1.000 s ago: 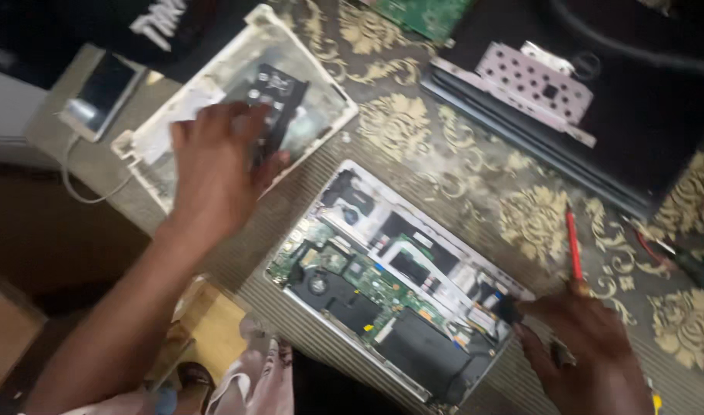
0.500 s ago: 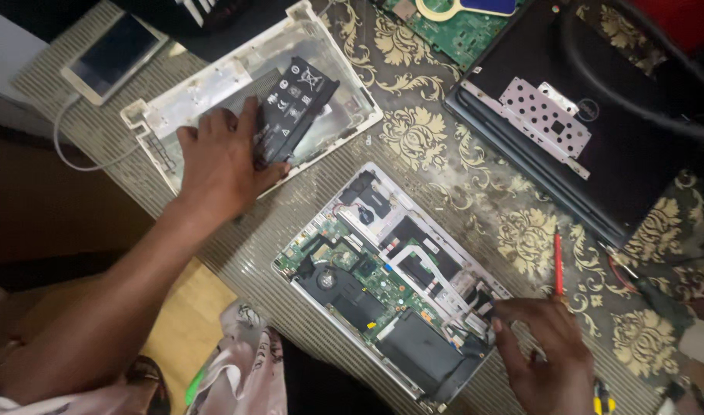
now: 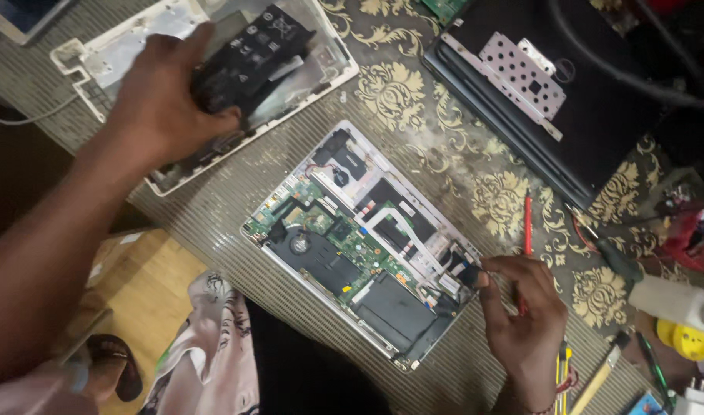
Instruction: The person removes a laptop battery, then installs a new one. They use a red screwdriver to secure the battery in place by tightening screws along its edge.
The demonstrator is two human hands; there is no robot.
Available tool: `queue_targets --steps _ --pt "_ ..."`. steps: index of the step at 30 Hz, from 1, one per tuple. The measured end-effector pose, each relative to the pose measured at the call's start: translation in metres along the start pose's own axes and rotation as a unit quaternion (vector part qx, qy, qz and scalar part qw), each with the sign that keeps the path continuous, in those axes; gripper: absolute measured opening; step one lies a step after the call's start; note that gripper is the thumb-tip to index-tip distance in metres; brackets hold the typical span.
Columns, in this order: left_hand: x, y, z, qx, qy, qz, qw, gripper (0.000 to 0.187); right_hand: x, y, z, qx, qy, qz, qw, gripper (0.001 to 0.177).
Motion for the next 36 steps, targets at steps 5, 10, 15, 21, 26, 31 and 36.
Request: queue_targets --steps 5,10,15,21,26,31,36 --pt "-0.008 0.001 -0.018 0.081 -0.038 0.060 0.994 0.084 -0.004 0.001 -0.002 0.006 0.021 0.009 1.000 0.006" --pt "-0.026 -0.012 -0.005 -0.023 -0.138 0.020 0.990 0.062 -0.005 -0.002 0.003 0.025 0.037 0.006 0.999 0.012" --pt "-0.015 -0.023 -0.007 -0.147 -0.347 -0.076 0.923 0.044 -0.008 0.000 -0.006 -0.009 0.039 0.012 0.999 0.004" --pt "0.015 -0.050 0.043 -0.234 -0.510 -0.189 0.806 0.066 -0.006 -0.001 -0.003 0.018 0.047 0.004 0.999 0.010" --pt "0.039 -0.048 0.065 -0.114 -0.501 -0.232 0.826 0.058 -0.003 -0.001 -0.001 0.006 0.047 0.007 0.999 0.007" --pt "0.046 -0.042 0.083 0.031 -0.453 -0.295 0.841 0.014 -0.004 0.001 -0.001 0.010 0.042 0.001 0.999 0.008" --pt "0.051 -0.052 0.127 0.114 -0.384 -0.482 0.779 0.040 -0.003 -0.001 0.013 0.126 0.090 -0.025 0.988 0.025"
Point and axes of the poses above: each hand's wrist, its own y-axis towards the middle knuckle, its own x-axis out of the palm, z = x × y, the point moved 8 cm from there along y, towards the middle knuckle, and after that the axes turned 3 degrees about -y, right-handed, at the moved point
